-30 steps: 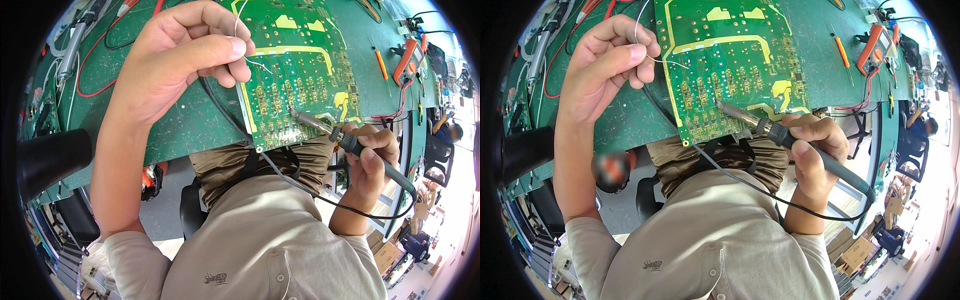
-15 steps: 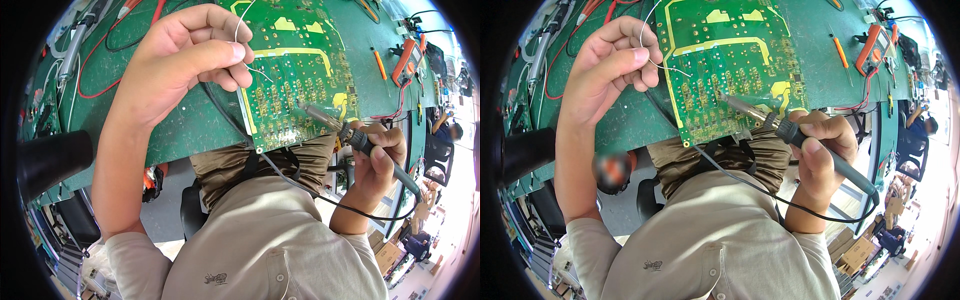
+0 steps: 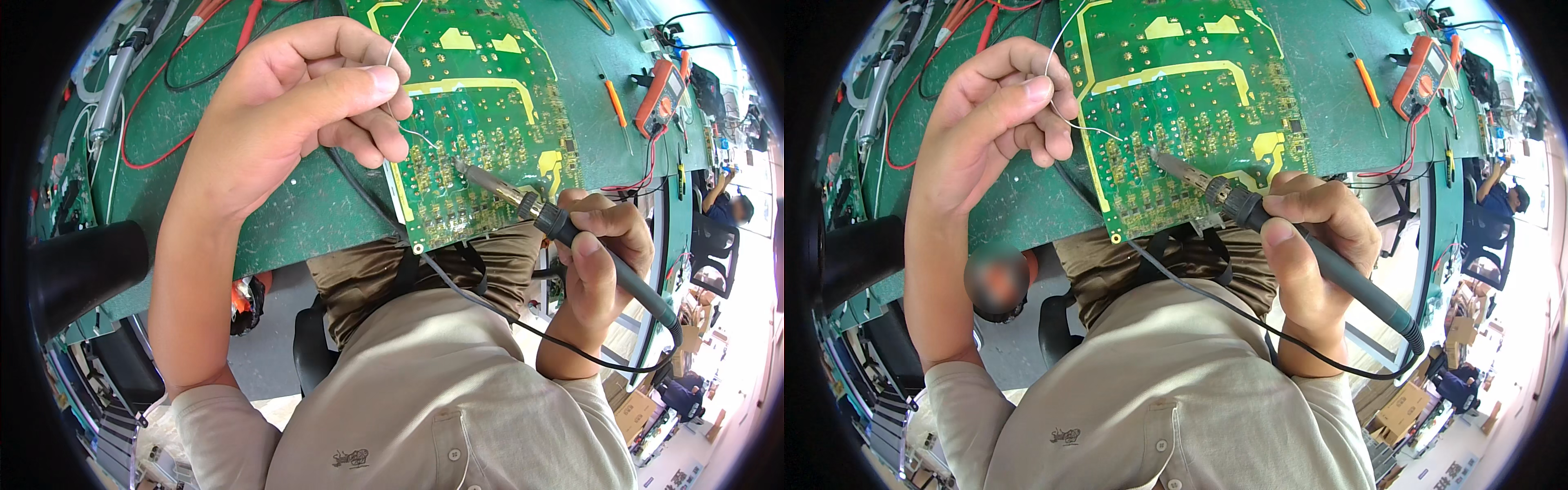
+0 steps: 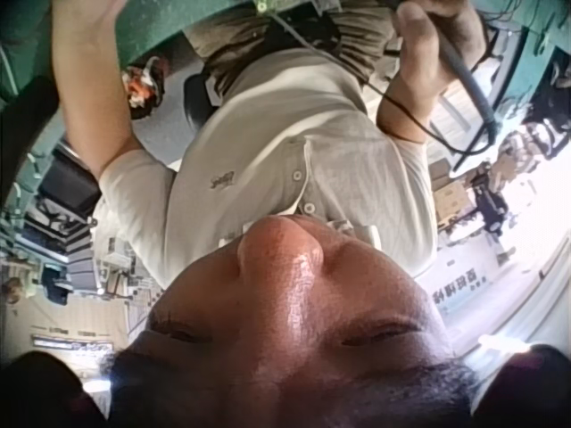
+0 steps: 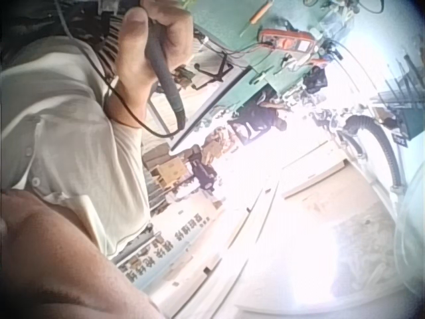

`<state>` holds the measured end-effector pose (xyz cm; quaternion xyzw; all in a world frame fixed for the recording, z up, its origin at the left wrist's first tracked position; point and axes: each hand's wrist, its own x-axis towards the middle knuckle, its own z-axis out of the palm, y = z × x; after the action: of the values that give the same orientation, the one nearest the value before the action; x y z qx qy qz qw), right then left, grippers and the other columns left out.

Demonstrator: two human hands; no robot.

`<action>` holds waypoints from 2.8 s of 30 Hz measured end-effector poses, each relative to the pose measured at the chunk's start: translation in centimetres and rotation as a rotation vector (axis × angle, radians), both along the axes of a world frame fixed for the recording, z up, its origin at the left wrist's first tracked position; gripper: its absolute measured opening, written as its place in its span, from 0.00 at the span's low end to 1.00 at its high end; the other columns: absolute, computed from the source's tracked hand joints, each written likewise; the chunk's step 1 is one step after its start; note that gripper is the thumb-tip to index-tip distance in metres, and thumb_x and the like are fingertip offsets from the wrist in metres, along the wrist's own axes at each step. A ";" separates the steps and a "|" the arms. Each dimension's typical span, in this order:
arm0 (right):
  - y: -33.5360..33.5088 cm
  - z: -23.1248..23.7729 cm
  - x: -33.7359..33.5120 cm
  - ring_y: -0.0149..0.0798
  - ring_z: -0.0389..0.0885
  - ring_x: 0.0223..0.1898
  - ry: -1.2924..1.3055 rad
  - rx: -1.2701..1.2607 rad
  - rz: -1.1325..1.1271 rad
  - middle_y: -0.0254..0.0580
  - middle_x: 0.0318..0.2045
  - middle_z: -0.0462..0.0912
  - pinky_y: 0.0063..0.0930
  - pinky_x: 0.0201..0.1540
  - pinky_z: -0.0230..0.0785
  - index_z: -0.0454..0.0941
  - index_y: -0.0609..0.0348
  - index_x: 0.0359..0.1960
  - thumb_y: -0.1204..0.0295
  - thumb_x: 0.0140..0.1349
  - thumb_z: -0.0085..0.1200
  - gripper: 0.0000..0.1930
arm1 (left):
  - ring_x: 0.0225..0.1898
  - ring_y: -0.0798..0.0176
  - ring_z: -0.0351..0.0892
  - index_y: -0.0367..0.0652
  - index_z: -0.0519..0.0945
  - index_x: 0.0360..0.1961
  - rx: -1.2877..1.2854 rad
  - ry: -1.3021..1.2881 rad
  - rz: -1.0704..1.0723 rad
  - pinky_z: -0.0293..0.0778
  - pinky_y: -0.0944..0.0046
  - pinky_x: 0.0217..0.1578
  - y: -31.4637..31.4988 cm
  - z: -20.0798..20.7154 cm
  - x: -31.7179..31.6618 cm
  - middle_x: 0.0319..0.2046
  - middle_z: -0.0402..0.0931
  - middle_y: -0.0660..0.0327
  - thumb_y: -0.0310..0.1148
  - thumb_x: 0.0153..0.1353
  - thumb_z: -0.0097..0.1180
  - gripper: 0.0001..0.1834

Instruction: The person uses a soldering iron and solder wire to apply solder to multiple points on a green printed circuit board. The hands hold the solder wire in one hand and the soldering iron in the other, moving methodically across the board to create solder joints.

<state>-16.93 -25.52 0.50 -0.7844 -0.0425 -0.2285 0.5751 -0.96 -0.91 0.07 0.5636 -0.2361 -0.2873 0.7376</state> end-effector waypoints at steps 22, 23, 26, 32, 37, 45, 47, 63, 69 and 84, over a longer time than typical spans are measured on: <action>-1.6 1.3 -0.5 0.30 0.67 0.27 -0.017 0.099 -0.039 0.40 0.24 0.74 0.25 0.34 0.60 0.73 0.69 0.31 0.78 0.56 0.56 0.06 | 0.27 0.67 0.82 0.36 0.77 0.39 -0.159 0.124 0.096 0.79 0.70 0.25 0.3 0.3 0.1 0.32 0.81 0.56 0.25 0.64 0.55 0.05; -1.8 1.4 -0.3 0.30 0.67 0.27 -0.027 0.107 -0.053 0.40 0.24 0.74 0.25 0.34 0.59 0.73 0.69 0.32 0.79 0.56 0.56 0.06 | 0.27 0.66 0.82 0.36 0.76 0.39 -0.168 0.111 0.086 0.79 0.69 0.25 0.4 0.2 0.2 0.32 0.81 0.56 0.25 0.63 0.55 0.05; -2.8 2.0 0.3 0.28 0.67 0.29 -0.091 0.125 -0.078 0.39 0.26 0.74 0.23 0.34 0.60 0.73 0.69 0.32 0.78 0.56 0.56 0.07 | 0.26 0.65 0.81 0.36 0.76 0.39 -0.210 0.128 0.086 0.78 0.68 0.24 0.5 0.2 0.2 0.33 0.80 0.55 0.24 0.63 0.55 0.05; -6.5 3.3 4.4 0.22 0.73 0.24 -0.176 0.012 -0.300 0.33 0.25 0.77 0.15 0.28 0.63 0.74 0.66 0.34 0.72 0.60 0.62 0.10 | 0.26 0.65 0.81 0.36 0.76 0.40 -0.243 0.104 0.102 0.77 0.68 0.23 1.0 0.3 0.6 0.33 0.80 0.54 0.25 0.64 0.55 0.05; -12.4 4.1 12.7 0.20 0.72 0.23 -0.258 -0.159 -0.334 0.31 0.22 0.78 0.14 0.23 0.61 0.75 0.63 0.35 0.72 0.61 0.63 0.10 | 0.25 0.65 0.81 0.37 0.76 0.39 -0.222 0.108 0.146 0.76 0.69 0.23 1.1 0.1 0.9 0.32 0.80 0.55 0.25 0.65 0.53 0.04; -20.5 2.7 29.2 0.30 0.82 0.30 -0.063 -0.298 -0.457 0.42 0.26 0.85 0.24 0.36 0.72 0.82 0.62 0.44 0.59 0.59 0.60 0.19 | 0.23 0.63 0.80 0.35 0.76 0.38 -0.210 0.130 0.173 0.75 0.66 0.21 1.4 0.3 1.4 0.32 0.79 0.53 0.23 0.64 0.53 0.04; -21.5 1.6 32.3 0.32 0.83 0.30 -0.143 -0.279 -0.370 0.43 0.26 0.85 0.26 0.36 0.73 0.83 0.59 0.42 0.61 0.59 0.59 0.16 | 0.23 0.63 0.80 0.35 0.76 0.38 -0.192 0.147 0.194 0.75 0.66 0.20 1.6 0.3 1.5 0.31 0.80 0.53 0.23 0.63 0.54 0.04; -26.7 -2.7 44.7 0.56 0.83 0.33 -0.202 -0.735 -0.317 0.55 0.28 0.83 0.40 0.38 0.75 0.77 0.64 0.39 0.67 0.56 0.59 0.14 | 0.23 0.61 0.80 0.35 0.77 0.37 -0.188 0.132 0.207 0.75 0.65 0.19 1.9 0.2 2.3 0.31 0.79 0.51 0.22 0.61 0.55 0.03; -26.9 -2.7 44.5 0.53 0.84 0.32 -0.056 -0.647 -0.215 0.55 0.28 0.82 0.37 0.38 0.75 0.79 0.66 0.32 0.69 0.53 0.61 0.11 | 0.24 0.60 0.81 0.35 0.77 0.37 -0.196 0.142 0.197 0.75 0.65 0.20 2.1 0.0 2.0 0.31 0.80 0.50 0.21 0.61 0.55 0.04; -26.0 -0.2 44.6 0.35 0.84 0.26 -0.034 -0.533 -0.431 0.43 0.20 0.84 0.29 0.34 0.75 0.79 0.63 0.37 0.65 0.57 0.52 0.14 | 0.24 0.60 0.82 0.34 0.78 0.38 -0.214 0.123 0.159 0.76 0.65 0.20 2.0 0.3 2.1 0.31 0.80 0.50 0.20 0.61 0.55 0.04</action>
<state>27.70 -51.52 0.32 -0.8940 0.0567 -0.3386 0.2878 1.16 1.08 0.34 0.4800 -0.1742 -0.2353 0.8270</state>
